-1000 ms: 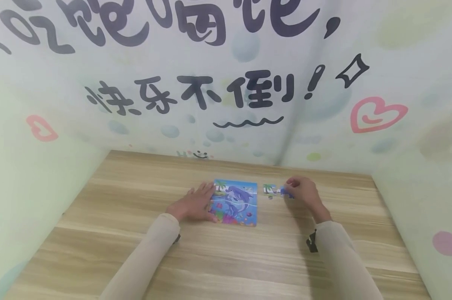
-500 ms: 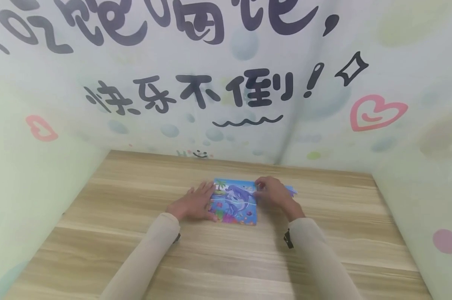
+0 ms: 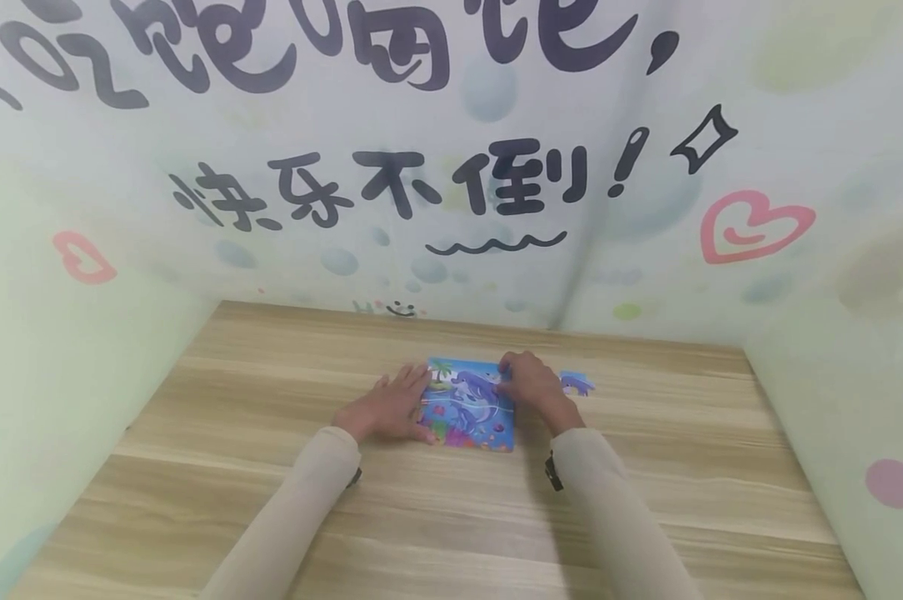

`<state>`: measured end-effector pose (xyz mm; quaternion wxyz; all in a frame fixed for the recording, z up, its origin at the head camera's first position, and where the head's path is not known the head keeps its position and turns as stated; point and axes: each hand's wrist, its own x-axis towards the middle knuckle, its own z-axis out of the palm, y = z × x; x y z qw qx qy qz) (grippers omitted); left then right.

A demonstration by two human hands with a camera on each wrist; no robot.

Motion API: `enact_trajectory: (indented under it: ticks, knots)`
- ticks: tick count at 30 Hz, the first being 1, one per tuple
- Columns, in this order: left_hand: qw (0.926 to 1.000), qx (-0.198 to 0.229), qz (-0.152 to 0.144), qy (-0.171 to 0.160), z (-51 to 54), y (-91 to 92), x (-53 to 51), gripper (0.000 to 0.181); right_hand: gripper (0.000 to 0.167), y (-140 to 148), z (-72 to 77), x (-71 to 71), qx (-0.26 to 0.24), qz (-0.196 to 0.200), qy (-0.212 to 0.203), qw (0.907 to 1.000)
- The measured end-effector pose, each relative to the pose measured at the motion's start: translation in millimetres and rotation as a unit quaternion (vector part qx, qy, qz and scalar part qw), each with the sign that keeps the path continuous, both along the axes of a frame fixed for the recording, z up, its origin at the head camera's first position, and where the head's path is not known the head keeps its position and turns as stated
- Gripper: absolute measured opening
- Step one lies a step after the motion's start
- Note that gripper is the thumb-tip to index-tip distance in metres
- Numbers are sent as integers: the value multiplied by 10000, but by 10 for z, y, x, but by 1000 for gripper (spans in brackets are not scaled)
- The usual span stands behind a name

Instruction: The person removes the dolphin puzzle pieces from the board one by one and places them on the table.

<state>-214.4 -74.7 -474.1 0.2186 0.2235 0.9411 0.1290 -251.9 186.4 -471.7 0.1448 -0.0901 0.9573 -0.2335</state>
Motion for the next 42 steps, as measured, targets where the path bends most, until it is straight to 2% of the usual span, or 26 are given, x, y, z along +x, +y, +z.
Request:
enact_trajectory:
  ticks: [15, 21, 26, 32, 37, 42]
  knots:
    - [10000, -62, 43, 45, 16, 33, 2, 109, 21, -7, 2, -6, -233, -183, 195, 9994]
    - [9999, -109, 48, 21, 1, 27, -9, 110, 17, 9, 12, -3, -753, -403, 277, 9960]
    - [9999, -142, 53, 3, -19, 26, -16, 111, 20, 48, -38, -22, -1343, -654, 265, 9884]
    - [9999, -118, 44, 24, -6, 27, -10, 110, 22, 158, 24, -12, -2301, -1015, -296, 9674]
    - [9999, -117, 15, 57, 0, 30, -7, 110, 28, 373, 41, 8, -2545, -1224, -377, 9586]
    - [9999, -154, 10, 69, -13, 26, -13, 110, 29, 613, 63, 38, -2541, -1428, -306, 9561]
